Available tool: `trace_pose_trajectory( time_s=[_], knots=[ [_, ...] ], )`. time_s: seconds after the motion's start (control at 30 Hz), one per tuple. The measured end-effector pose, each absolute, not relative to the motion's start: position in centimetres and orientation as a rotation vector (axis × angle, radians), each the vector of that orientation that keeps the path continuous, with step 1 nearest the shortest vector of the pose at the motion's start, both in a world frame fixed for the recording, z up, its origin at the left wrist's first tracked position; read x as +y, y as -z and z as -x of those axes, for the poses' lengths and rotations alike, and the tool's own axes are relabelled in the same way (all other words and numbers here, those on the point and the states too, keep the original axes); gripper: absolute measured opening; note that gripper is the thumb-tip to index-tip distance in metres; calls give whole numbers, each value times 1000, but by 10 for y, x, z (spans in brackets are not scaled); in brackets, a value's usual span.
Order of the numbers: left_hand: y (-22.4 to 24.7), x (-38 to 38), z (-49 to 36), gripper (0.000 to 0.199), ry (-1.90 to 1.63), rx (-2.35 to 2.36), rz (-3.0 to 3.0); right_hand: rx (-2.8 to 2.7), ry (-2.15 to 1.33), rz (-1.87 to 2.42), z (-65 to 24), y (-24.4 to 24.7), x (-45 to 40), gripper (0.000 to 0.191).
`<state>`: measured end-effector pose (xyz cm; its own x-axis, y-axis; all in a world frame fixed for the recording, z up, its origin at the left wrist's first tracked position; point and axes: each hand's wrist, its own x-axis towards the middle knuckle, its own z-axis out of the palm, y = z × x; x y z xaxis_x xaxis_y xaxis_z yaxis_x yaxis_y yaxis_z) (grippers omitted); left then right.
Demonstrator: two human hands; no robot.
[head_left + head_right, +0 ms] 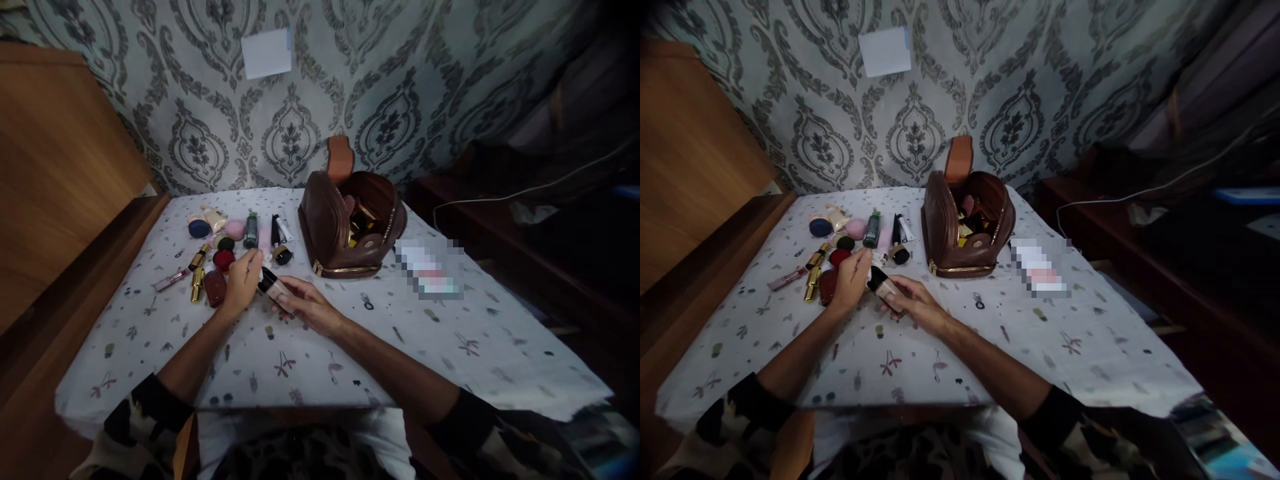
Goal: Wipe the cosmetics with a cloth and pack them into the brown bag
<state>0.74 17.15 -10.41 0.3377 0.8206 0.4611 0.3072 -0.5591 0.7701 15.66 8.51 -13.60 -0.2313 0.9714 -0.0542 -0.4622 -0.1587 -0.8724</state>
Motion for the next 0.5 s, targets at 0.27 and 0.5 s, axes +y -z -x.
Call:
trace_pose_trajectory(
  time_s=[0.27, 0.5],
  knots=[
    [108, 178, -7, 47, -1354, 951, -1732, -721, -1774, 664, -156, 128, 85, 45],
    [103, 172, -7, 43, -1335, 960, -1849, -758, -1822, 707, -160, 125, 84, 46]
  ],
)
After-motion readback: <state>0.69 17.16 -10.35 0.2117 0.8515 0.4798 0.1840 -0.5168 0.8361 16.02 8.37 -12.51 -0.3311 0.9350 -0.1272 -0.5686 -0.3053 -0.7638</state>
